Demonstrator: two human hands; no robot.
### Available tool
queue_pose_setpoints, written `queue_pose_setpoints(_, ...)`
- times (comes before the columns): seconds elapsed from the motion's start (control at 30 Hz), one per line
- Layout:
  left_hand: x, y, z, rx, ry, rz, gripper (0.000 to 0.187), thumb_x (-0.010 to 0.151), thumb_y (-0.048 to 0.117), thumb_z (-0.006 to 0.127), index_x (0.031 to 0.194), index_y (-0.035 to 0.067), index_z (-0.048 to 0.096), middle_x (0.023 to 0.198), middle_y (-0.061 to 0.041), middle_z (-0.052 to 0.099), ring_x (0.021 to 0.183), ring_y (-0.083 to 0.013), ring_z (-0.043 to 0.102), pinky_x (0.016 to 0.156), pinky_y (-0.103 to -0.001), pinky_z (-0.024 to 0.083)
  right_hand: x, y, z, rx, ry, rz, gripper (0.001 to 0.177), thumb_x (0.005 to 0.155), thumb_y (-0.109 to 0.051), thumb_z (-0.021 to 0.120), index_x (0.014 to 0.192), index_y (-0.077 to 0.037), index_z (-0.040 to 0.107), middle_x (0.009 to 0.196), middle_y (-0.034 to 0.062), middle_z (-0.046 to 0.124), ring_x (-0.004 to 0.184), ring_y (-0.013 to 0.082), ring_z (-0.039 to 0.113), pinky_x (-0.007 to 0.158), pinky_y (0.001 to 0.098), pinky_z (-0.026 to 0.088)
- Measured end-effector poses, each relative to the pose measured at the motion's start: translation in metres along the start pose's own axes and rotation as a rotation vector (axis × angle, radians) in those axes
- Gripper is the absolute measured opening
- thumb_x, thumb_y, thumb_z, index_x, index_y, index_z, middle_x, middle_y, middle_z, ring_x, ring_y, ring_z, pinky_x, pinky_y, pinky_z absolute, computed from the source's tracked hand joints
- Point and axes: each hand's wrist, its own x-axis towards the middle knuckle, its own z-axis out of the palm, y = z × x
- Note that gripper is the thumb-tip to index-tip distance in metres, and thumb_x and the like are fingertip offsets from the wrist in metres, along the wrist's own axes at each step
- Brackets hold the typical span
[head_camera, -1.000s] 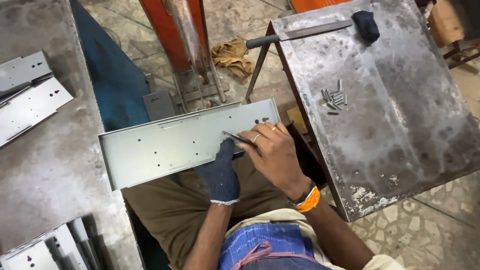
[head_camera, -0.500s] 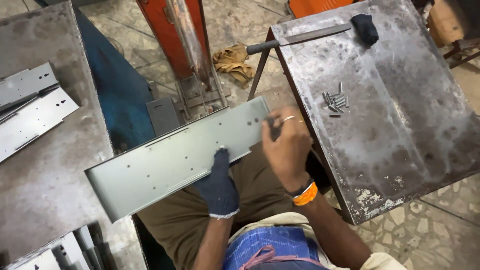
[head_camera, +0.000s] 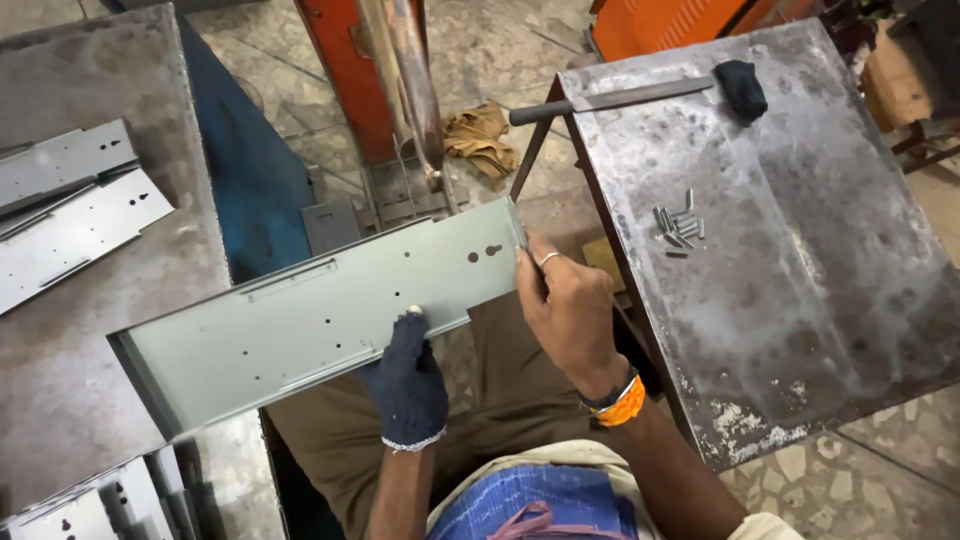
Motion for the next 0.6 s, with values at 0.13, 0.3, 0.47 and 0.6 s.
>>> queue_pose_setpoints(0.13,0.021,-0.001,-0.002,-0.141,0.025,0.028,0.043,0.083,-0.006,0.068,0.123,0.009,0.072,0.121,-0.015,0.074,0.115,-0.0327,0.070,0.111,-0.054,0.042,0.012,-0.003,0.007,0.030,-0.024,-0.022,0.025,0.095,-0.009,0.071,0.117,0.002,0.073,0.073,0.0210,0.067,0.060,0.0339,0.067,0.055,0.0413,0.049)
queue_pose_setpoints(0.3,0.059,0.002,-0.018,-0.137,0.056,0.042,0.040,0.082,-0.007,0.069,0.119,0.010,0.074,0.116,-0.016,0.075,0.114,-0.0357,0.069,0.110,-0.052,0.045,0.036,-0.015,0.017,0.066,-0.034,-0.043,0.025,0.095,-0.009,0.070,0.117,0.001,0.075,0.070,0.0212,0.066,0.058,0.0341,0.066,0.054,0.0423,0.049)
queue_pose_setpoints(0.47,0.088,0.005,-0.028,-0.174,0.155,0.007,0.040,0.082,-0.013,0.063,0.115,0.007,0.074,0.114,-0.017,0.074,0.114,-0.0380,0.069,0.108,-0.049,0.048,0.055,-0.010,0.041,-0.093,-0.039,-0.096,0.017,0.092,-0.020,0.073,0.091,-0.004,0.076,0.067,0.0200,0.066,0.059,0.0401,0.063,0.057,0.0498,0.047)
queue_pose_setpoints(0.6,0.096,0.005,-0.033,-0.198,0.152,-0.055,0.038,0.083,-0.013,0.064,0.114,0.006,0.075,0.111,-0.016,0.075,0.111,-0.0357,0.070,0.105,-0.047,0.050,0.070,-0.023,0.036,-0.042,-0.111,-0.092,0.020,0.093,-0.019,0.071,0.085,-0.002,0.075,0.061,0.0220,0.062,0.057,0.0402,0.063,0.055,0.0502,0.046)
